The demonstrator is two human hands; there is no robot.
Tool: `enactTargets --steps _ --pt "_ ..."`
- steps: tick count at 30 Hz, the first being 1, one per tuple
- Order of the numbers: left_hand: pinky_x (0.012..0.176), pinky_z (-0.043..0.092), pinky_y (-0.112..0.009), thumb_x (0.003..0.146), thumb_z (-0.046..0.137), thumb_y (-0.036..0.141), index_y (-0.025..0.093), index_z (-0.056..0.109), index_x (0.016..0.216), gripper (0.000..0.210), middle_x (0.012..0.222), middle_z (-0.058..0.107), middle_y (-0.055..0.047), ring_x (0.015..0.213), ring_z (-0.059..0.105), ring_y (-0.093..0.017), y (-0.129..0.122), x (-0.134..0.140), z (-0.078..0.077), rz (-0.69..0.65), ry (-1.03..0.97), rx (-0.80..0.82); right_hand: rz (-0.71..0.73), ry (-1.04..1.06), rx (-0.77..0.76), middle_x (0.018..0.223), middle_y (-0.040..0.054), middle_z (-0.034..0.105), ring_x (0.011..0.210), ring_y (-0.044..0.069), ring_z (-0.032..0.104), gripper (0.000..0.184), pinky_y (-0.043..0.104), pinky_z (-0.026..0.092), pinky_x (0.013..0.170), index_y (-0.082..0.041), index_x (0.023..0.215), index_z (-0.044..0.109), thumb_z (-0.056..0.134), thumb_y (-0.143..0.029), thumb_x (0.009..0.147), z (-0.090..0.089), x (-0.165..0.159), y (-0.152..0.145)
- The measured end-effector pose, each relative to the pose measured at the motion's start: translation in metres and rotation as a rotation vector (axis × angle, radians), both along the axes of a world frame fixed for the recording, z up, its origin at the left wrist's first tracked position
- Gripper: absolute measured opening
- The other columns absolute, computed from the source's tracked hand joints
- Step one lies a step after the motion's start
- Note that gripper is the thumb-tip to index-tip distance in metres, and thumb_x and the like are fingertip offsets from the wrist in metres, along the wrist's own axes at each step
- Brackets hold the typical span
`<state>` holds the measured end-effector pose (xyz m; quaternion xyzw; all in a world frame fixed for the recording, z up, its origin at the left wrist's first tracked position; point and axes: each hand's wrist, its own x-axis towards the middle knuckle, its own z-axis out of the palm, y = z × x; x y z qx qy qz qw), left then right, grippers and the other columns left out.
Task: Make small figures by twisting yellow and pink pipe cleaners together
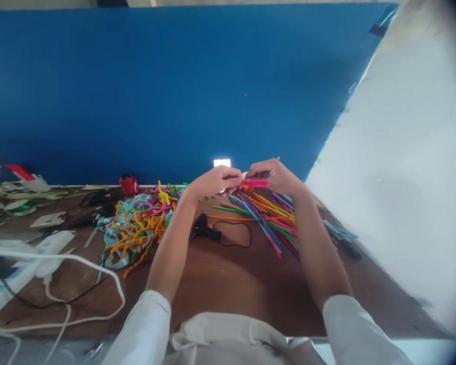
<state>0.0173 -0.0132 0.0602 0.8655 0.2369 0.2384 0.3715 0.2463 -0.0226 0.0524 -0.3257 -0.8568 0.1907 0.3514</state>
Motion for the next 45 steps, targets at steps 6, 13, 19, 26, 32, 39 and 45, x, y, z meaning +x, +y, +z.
enactTargets --steps 6,13,19,26,32,39,45 --pt "0.052 0.035 -0.023 0.085 0.052 0.025 0.017 0.057 0.066 0.022 0.056 0.058 0.001 0.048 0.050 -0.009 0.010 0.004 -0.011 0.037 0.344 0.130 -0.046 -0.367 0.086 0.081 0.0035 0.073 0.073 0.015 0.061 0.018 0.028 0.037 0.069 -0.019 0.084 0.077 0.061 -0.026 0.087 -0.009 -0.007 0.007" --pt "0.062 0.039 -0.029 0.084 0.054 0.025 0.018 0.072 0.080 0.020 0.088 0.075 -0.013 0.078 0.068 -0.023 0.011 0.025 -0.029 0.397 0.492 0.458 -0.324 -0.637 0.192 0.093 0.0093 0.074 0.082 0.020 0.061 0.021 0.029 0.031 0.065 -0.019 0.090 0.073 0.051 -0.021 0.089 -0.014 -0.016 0.001" --pt "0.079 0.048 -0.035 0.095 0.042 0.027 0.012 0.069 0.106 0.033 0.105 0.072 -0.021 0.098 0.069 -0.029 0.011 0.032 -0.038 0.615 0.471 0.506 -0.472 -0.483 0.207 0.101 0.0096 0.075 0.089 0.022 0.064 0.030 0.030 0.036 0.069 -0.021 0.090 0.072 0.043 -0.015 0.089 -0.016 -0.036 -0.002" --pt "0.070 0.039 -0.029 0.094 0.041 0.020 0.016 0.062 0.087 0.022 0.085 0.069 -0.008 0.075 0.059 -0.017 0.019 0.034 -0.036 0.634 0.112 0.295 -0.611 -0.086 0.188 0.082 0.0070 0.074 0.076 0.020 0.064 0.023 0.031 0.040 0.069 -0.021 0.084 0.071 0.049 -0.021 0.087 -0.021 -0.048 0.002" --pt "0.058 0.032 -0.025 0.096 0.045 0.032 0.019 0.047 0.068 0.031 0.060 0.051 0.002 0.057 0.045 -0.010 0.013 0.041 -0.030 0.583 -0.288 0.147 -0.566 0.143 0.351 0.076 0.0042 0.070 0.070 0.017 0.062 0.015 0.029 0.042 0.068 -0.020 0.079 0.063 0.050 -0.019 0.087 -0.015 -0.052 -0.005" --pt "0.051 0.035 -0.019 0.097 0.044 0.029 0.019 0.050 0.079 0.021 0.061 0.045 0.005 0.051 0.042 -0.007 0.009 0.052 -0.032 0.532 -0.694 -0.090 -0.601 0.299 0.672 0.076 0.0033 0.067 0.069 0.016 0.059 0.015 0.030 0.045 0.068 -0.021 0.083 0.063 0.051 -0.022 0.092 -0.029 -0.068 -0.002" --pt "0.045 0.031 -0.018 0.097 0.051 0.039 0.020 0.049 0.079 0.027 0.058 0.038 0.007 0.046 0.035 -0.005 0.004 0.058 -0.032 0.328 -0.916 -0.132 -0.506 0.512 0.609 0.075 0.0014 0.067 0.065 0.014 0.058 0.016 0.028 0.047 0.064 -0.022 0.083 0.064 0.055 -0.028 0.094 -0.025 -0.067 -0.008"
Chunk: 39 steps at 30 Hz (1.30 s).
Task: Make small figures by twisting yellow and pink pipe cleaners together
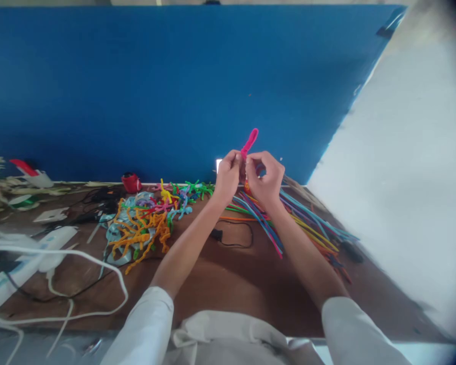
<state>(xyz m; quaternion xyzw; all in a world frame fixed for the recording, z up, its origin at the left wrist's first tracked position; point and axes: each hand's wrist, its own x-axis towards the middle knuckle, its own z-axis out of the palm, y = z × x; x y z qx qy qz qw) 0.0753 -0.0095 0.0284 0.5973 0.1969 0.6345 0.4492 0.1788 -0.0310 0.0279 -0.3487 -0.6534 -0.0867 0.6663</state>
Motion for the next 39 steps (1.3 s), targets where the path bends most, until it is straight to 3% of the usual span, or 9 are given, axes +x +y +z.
enactTargets --steps 5,12,14,17,21,24,29,32,39 --pt "0.044 0.029 -0.019 0.094 0.055 0.053 0.020 0.052 0.081 0.036 0.057 0.043 0.007 0.045 0.041 -0.005 0.004 -0.023 0.009 -0.258 0.135 0.171 0.457 0.187 -0.132 0.075 -0.0008 0.066 0.061 0.012 0.057 0.015 0.027 0.045 0.058 -0.023 0.084 0.065 0.068 -0.037 0.089 0.008 0.012 -0.001" --pt "0.052 0.032 -0.022 0.091 0.058 0.053 0.016 0.058 0.072 0.042 0.055 0.053 0.001 0.050 0.044 -0.008 0.008 -0.069 0.025 -0.400 0.630 0.306 0.848 -0.055 -0.426 0.071 -0.0013 0.062 0.061 0.011 0.054 0.030 0.026 0.043 0.057 -0.020 0.080 0.063 0.080 -0.044 0.077 0.021 0.034 -0.005" --pt "0.053 0.033 -0.022 0.091 0.058 0.044 0.017 0.059 0.067 0.037 0.055 0.052 0.002 0.051 0.043 -0.008 0.003 -0.074 0.031 -0.362 0.774 0.308 0.783 -0.195 -0.507 0.073 -0.0004 0.063 0.063 0.012 0.055 0.028 0.026 0.043 0.060 -0.019 0.082 0.064 0.076 -0.043 0.081 0.025 0.040 -0.009" --pt "0.057 0.032 -0.023 0.089 0.053 0.026 0.019 0.065 0.069 0.024 0.060 0.057 0.001 0.056 0.046 -0.010 -0.005 -0.074 0.037 -0.193 1.062 0.335 0.473 -0.509 -0.581 0.076 0.0004 0.066 0.067 0.013 0.056 0.012 0.027 0.040 0.065 -0.019 0.085 0.067 0.064 -0.029 0.089 0.028 0.045 -0.012" --pt "0.065 0.034 -0.027 0.085 0.056 0.016 0.022 0.072 0.081 0.018 0.076 0.069 -0.004 0.071 0.059 -0.016 -0.012 -0.066 0.033 0.312 1.326 0.479 0.052 -0.747 -0.550 0.079 0.0018 0.069 0.070 0.015 0.055 0.016 0.027 0.030 0.062 -0.021 0.086 0.066 0.052 -0.013 0.088 0.021 0.038 -0.005" --pt "0.070 0.038 -0.029 0.087 0.053 0.012 0.022 0.073 0.089 0.023 0.087 0.072 -0.010 0.081 0.065 -0.021 -0.014 -0.057 0.027 0.537 1.408 0.503 -0.084 -0.691 -0.510 0.085 0.0046 0.070 0.073 0.018 0.056 0.015 0.028 0.026 0.060 -0.021 0.085 0.064 0.050 -0.015 0.089 0.012 0.026 0.000" --pt "0.072 0.039 -0.032 0.092 0.046 0.010 0.021 0.072 0.101 0.030 0.091 0.073 -0.014 0.083 0.068 -0.025 -0.014 -0.046 0.024 0.732 1.413 0.413 -0.182 -0.473 -0.450 0.092 0.0078 0.072 0.077 0.020 0.060 0.016 0.030 0.031 0.063 -0.021 0.089 0.064 0.049 -0.016 0.088 0.004 0.004 -0.003" --pt "0.071 0.038 -0.032 0.096 0.043 0.014 0.021 0.070 0.104 0.030 0.090 0.073 -0.014 0.083 0.068 -0.025 -0.010 -0.045 0.025 0.785 1.377 0.362 -0.141 -0.392 -0.436 0.091 0.0077 0.072 0.076 0.021 0.061 0.021 0.031 0.036 0.066 -0.021 0.097 0.067 0.049 -0.016 0.086 0.003 -0.003 -0.004" --pt "0.069 0.035 -0.030 0.102 0.042 0.037 0.024 0.068 0.106 0.030 0.101 0.073 -0.008 0.087 0.065 -0.022 -0.002 -0.045 0.024 0.710 1.169 0.394 -0.046 -0.169 -0.467 0.078 0.0029 0.066 0.069 0.019 0.057 0.028 0.031 0.040 0.066 -0.019 0.112 0.063 0.054 -0.025 0.086 0.004 0.005 0.005"
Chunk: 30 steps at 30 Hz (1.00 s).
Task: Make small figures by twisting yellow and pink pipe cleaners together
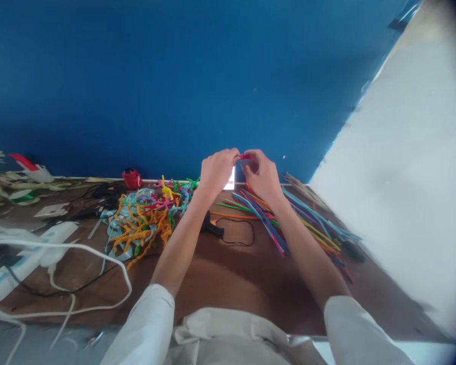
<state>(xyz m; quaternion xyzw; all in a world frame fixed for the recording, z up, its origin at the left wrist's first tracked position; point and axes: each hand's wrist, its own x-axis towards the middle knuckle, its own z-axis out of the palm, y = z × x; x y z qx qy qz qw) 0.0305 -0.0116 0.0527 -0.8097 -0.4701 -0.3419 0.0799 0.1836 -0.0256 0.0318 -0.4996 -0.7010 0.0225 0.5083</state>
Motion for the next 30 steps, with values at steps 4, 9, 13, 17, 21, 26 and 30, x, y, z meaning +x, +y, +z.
enactTargets --steps 4,9,13,17,21,26,30 --pt "0.076 0.037 -0.031 0.101 0.043 0.032 0.023 0.068 0.108 0.028 0.107 0.072 -0.008 0.094 0.063 -0.022 0.003 0.003 -0.003 -0.079 -0.021 0.040 0.025 -0.023 -0.048 0.066 -0.0007 0.060 0.060 0.016 0.051 0.024 0.029 0.034 0.060 -0.019 0.104 0.067 0.054 -0.029 0.086 0.000 0.006 0.004" --pt "0.088 0.037 -0.034 0.101 0.042 0.030 0.022 0.068 0.108 0.028 0.107 0.071 -0.009 0.101 0.060 -0.023 0.005 0.005 -0.005 -0.091 -0.037 0.073 0.148 0.071 -0.039 0.058 -0.0049 0.053 0.051 0.011 0.040 0.022 0.026 0.029 0.053 -0.020 0.104 0.066 0.054 -0.028 0.087 -0.005 0.009 0.010" --pt "0.091 0.037 -0.034 0.101 0.043 0.029 0.023 0.068 0.108 0.027 0.108 0.071 -0.008 0.102 0.059 -0.023 0.004 0.005 -0.005 -0.134 -0.078 0.090 0.260 0.269 -0.041 0.061 -0.0050 0.055 0.050 0.010 0.042 0.019 0.025 0.032 0.051 -0.020 0.103 0.063 0.056 -0.031 0.088 -0.008 0.009 0.016" --pt "0.091 0.037 -0.034 0.101 0.043 0.030 0.023 0.068 0.105 0.026 0.107 0.072 -0.007 0.103 0.059 -0.023 0.004 0.006 -0.006 -0.153 -0.096 0.101 0.335 0.390 -0.078 0.061 -0.0041 0.057 0.050 0.010 0.047 0.023 0.025 0.035 0.050 -0.019 0.102 0.063 0.061 -0.037 0.087 -0.008 0.009 0.018" --pt "0.087 0.038 -0.032 0.101 0.044 0.030 0.024 0.066 0.105 0.024 0.106 0.074 -0.006 0.098 0.063 -0.022 0.004 0.006 -0.006 -0.140 -0.122 0.049 0.399 0.394 -0.093 0.059 -0.0055 0.054 0.048 0.008 0.043 0.023 0.024 0.032 0.047 -0.020 0.102 0.065 0.061 -0.038 0.089 -0.008 0.005 0.016" --pt "0.074 0.038 -0.028 0.100 0.047 0.034 0.024 0.062 0.107 0.019 0.095 0.074 -0.004 0.083 0.064 -0.020 0.001 0.006 -0.004 -0.099 -0.181 0.000 0.411 0.428 -0.088 0.058 -0.0064 0.051 0.047 0.008 0.041 0.025 0.024 0.031 0.045 -0.022 0.103 0.062 0.064 -0.042 0.088 -0.005 0.004 0.013" --pt "0.069 0.036 -0.027 0.100 0.047 0.030 0.022 0.061 0.098 0.016 0.082 0.071 -0.003 0.073 0.060 -0.017 0.000 0.006 -0.002 -0.146 -0.180 -0.043 0.453 0.428 -0.107 0.064 -0.0045 0.057 0.048 0.009 0.043 0.025 0.025 0.032 0.046 -0.024 0.102 0.062 0.065 -0.044 0.087 -0.006 0.008 0.016"
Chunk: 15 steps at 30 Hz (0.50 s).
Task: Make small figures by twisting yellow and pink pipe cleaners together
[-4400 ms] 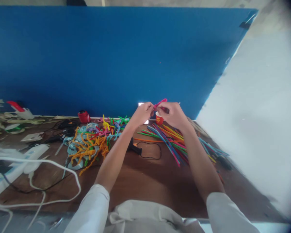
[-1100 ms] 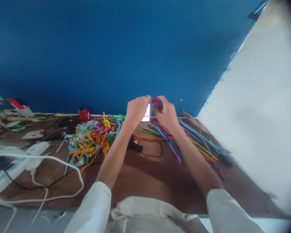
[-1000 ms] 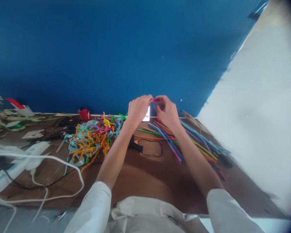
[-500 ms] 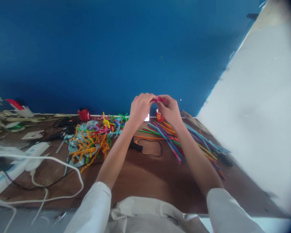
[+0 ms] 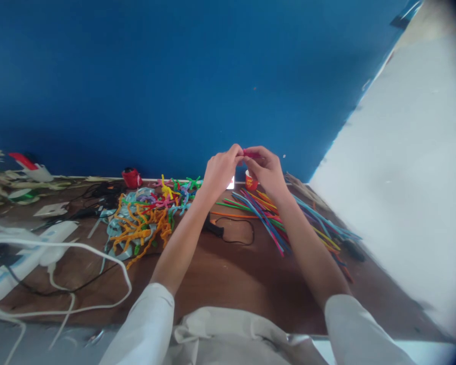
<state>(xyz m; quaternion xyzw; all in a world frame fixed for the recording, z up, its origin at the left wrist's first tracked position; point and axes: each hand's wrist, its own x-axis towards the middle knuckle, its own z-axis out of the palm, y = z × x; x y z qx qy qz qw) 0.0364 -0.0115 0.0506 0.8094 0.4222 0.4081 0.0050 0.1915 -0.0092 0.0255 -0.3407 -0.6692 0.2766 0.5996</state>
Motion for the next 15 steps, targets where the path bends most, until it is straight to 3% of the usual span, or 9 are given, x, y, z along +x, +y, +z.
enactTargets --steps 5,10,15 --pt "0.064 0.036 -0.025 0.099 0.046 0.027 0.020 0.056 0.081 0.021 0.068 0.064 0.001 0.058 0.053 -0.012 0.004 -0.001 -0.001 -0.131 -0.148 -0.091 -0.044 -0.104 0.117 0.072 -0.0020 0.061 0.054 0.010 0.047 0.024 0.026 0.035 0.051 -0.023 0.101 0.063 0.059 -0.046 0.092 -0.005 0.001 0.003" --pt "0.049 0.030 -0.022 0.100 0.043 0.035 0.018 0.050 0.072 0.033 0.059 0.048 0.003 0.046 0.043 -0.007 0.003 -0.008 0.003 -0.423 -0.452 -0.472 -0.130 -0.217 0.210 0.073 -0.0020 0.058 0.056 0.011 0.045 0.026 0.027 0.035 0.055 -0.024 0.100 0.063 0.055 -0.048 0.094 -0.007 0.001 -0.002" --pt "0.044 0.015 -0.020 0.098 0.051 0.034 0.017 0.050 0.074 0.030 0.057 0.036 0.005 0.044 0.028 -0.004 0.000 -0.017 0.008 -0.625 -0.542 -0.773 -0.130 -0.250 0.254 0.070 -0.0026 0.058 0.055 0.010 0.045 0.025 0.026 0.036 0.054 -0.023 0.098 0.065 0.058 -0.047 0.093 -0.002 0.001 -0.011"
